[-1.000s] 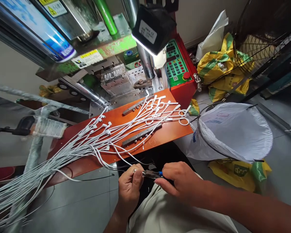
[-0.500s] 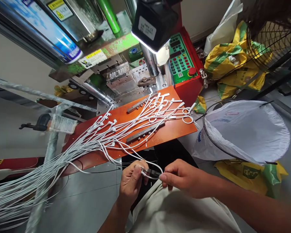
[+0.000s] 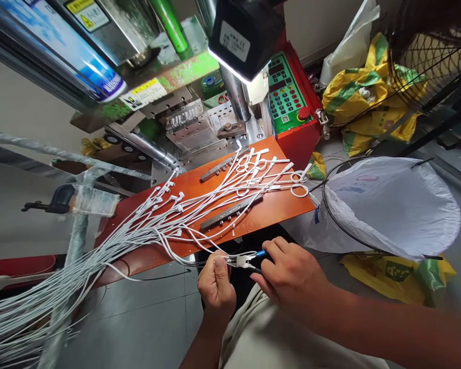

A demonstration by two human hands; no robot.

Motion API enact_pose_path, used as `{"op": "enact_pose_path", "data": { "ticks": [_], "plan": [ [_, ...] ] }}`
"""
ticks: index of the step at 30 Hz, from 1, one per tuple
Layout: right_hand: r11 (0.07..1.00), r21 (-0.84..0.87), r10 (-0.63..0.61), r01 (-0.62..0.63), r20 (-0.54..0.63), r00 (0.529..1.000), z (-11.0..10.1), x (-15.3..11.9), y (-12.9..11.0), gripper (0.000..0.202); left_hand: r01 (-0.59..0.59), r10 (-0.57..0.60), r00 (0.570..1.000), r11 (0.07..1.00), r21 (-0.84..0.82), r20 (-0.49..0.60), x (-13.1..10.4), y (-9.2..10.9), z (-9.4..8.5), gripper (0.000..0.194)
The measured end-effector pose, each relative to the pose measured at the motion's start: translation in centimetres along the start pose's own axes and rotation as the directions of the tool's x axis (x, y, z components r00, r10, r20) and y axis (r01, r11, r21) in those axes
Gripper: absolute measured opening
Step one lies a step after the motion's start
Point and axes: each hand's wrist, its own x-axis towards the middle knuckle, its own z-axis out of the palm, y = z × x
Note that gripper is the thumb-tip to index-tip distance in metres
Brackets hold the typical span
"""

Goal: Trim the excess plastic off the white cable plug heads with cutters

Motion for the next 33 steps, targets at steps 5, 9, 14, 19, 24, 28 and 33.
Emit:
{"op": "enact_pose_path", "data": {
  "ticks": [5, 9, 14, 19, 24, 28, 33],
  "plan": [
    [1.0, -0.017, -0.004, 0.004, -0.002, 1.0, 0.2, 0.6, -0.4, 0.029, -0.031, 0.032, 0.999, 0.997, 0.072, -0.012, -0.3, -0.6, -0.4, 0.043],
    [0.999, -0.033, 0.005, -0.005, -0.01, 1.0, 0.7, 0.8, -0.9, 0.029, -0.061, 0.061, 0.998, 0.997, 0.056, -0.001, -0.2, -0.9, -0.8, 0.042],
    [1.0, -0.012, 0.022, -0.022, -0.002, 1.0, 1.0, 0.9, -1.0, 0.03, -0.053, 0.052, 0.999, 0.996, 0.07, 0.015, 0.4, -0.7, -1.2, 0.046],
    [0.995, 0.098, 0.021, -0.027, 0.063, 0.998, 1.0, 1.0, 0.0, 0.037, 0.018, -0.018, 1.0, 0.999, 0.043, 0.016, 0.8, 0.2, -1.2, 0.051],
    [0.759, 0.572, 0.04, -0.31, 0.435, 0.899, 0.3, 2.0, 1.7, 0.052, 0.174, -0.157, 0.982, 0.965, -0.194, 0.103, 1.2, 0.7, -1.1, 0.051],
    [0.593, 0.646, 0.004, -0.481, 0.594, 0.804, 0.1, 2.2, 2.0, 0.061, 0.25, -0.206, 0.962, 0.93, -0.27, 0.181, 1.5, 0.9, -1.3, 0.051],
    [0.948, 0.277, 0.11, -0.159, 0.183, 0.977, 0.6, 1.2, 0.8, 0.042, 0.143, -0.129, 0.987, 0.977, -0.156, 0.101, 1.7, 0.8, -1.0, 0.05]
  ]
}}
